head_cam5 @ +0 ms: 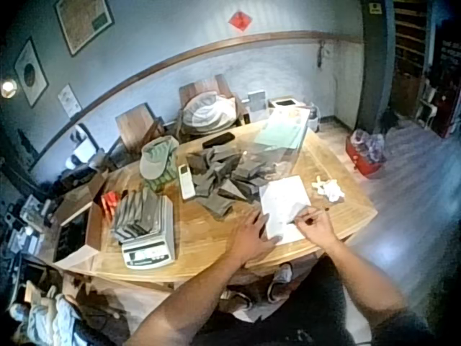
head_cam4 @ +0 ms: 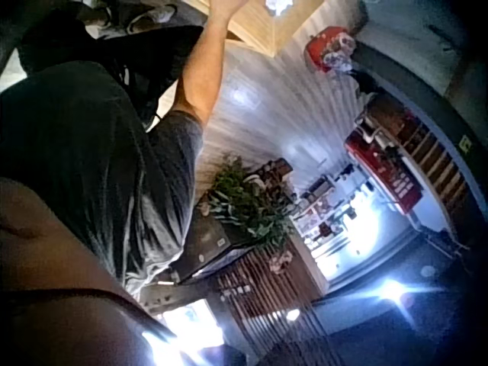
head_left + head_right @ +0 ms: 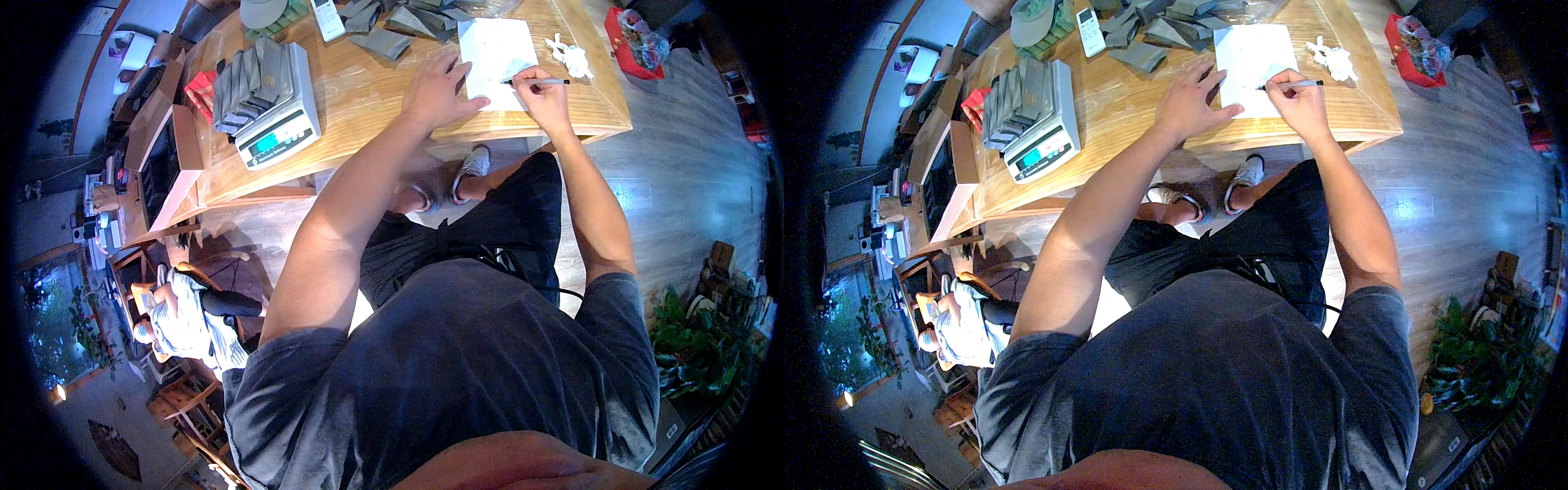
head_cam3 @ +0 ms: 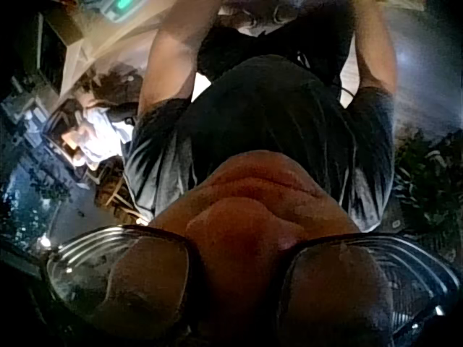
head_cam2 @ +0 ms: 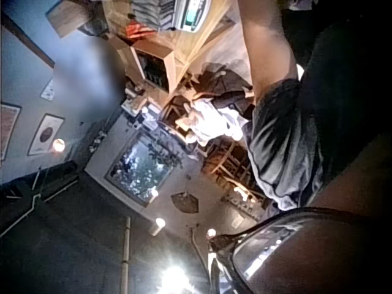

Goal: The person organizes a stack of grey rectangular objects, places one on a digital scale, writes on a piece of paper, and then places an object into a clear plastic bag.

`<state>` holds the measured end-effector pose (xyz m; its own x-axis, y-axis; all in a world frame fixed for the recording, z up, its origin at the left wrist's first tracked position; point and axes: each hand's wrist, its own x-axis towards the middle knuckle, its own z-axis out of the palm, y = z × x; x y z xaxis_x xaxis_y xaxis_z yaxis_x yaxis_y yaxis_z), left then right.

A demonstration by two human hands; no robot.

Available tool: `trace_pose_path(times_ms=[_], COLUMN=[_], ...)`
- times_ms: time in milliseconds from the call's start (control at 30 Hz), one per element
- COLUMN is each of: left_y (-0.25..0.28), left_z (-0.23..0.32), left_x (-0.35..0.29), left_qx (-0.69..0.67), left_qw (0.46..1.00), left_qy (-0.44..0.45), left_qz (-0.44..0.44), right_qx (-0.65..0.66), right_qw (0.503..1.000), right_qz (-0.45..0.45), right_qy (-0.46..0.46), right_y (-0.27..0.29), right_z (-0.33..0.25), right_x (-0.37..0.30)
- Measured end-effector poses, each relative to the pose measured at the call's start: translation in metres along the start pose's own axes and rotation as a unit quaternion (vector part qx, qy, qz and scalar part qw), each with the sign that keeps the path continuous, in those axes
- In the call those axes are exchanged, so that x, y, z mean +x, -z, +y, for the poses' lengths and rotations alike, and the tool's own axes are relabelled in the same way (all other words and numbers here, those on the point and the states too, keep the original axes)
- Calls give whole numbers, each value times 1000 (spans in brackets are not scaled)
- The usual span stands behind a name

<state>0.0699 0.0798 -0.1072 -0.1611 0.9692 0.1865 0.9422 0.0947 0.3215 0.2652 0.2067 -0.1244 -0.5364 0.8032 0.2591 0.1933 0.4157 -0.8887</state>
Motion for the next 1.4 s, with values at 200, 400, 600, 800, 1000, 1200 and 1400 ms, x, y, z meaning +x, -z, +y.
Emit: trace_pose_path(times_ms=[200,400,600,800,1000,1200,1400], left_y=[-3,-3,0,-1,-2,-3,1], left_z=[-2,-5,-7,-7,-5,-6,-3], left_x=[-1,-1,-3,-5,-4,-3,-3], left_qx=[2,-9,-26,-35,-20,-16,-24], left_qw=[1000,1000,1000,999,1000,1000,1000], left_qy=[-12,15,-3,-4,3,1,13], left_qz=[22,2,10,13,9,3,-16], right_qx=[-16,-30,-18,-23,-24,-14,-22], right_qw=[1000,999,999,999,999,999,999], right_qz=[5,-6,-14,-19,-18,-17,-16], right_qy=[12,35,22,29,26,24,21], right_y=[-2,-2,-4,-3,-3,-3,-2], right_z=[3,8,12,13,13,13,9], right_x=[-2,0,3,3,3,3,3])
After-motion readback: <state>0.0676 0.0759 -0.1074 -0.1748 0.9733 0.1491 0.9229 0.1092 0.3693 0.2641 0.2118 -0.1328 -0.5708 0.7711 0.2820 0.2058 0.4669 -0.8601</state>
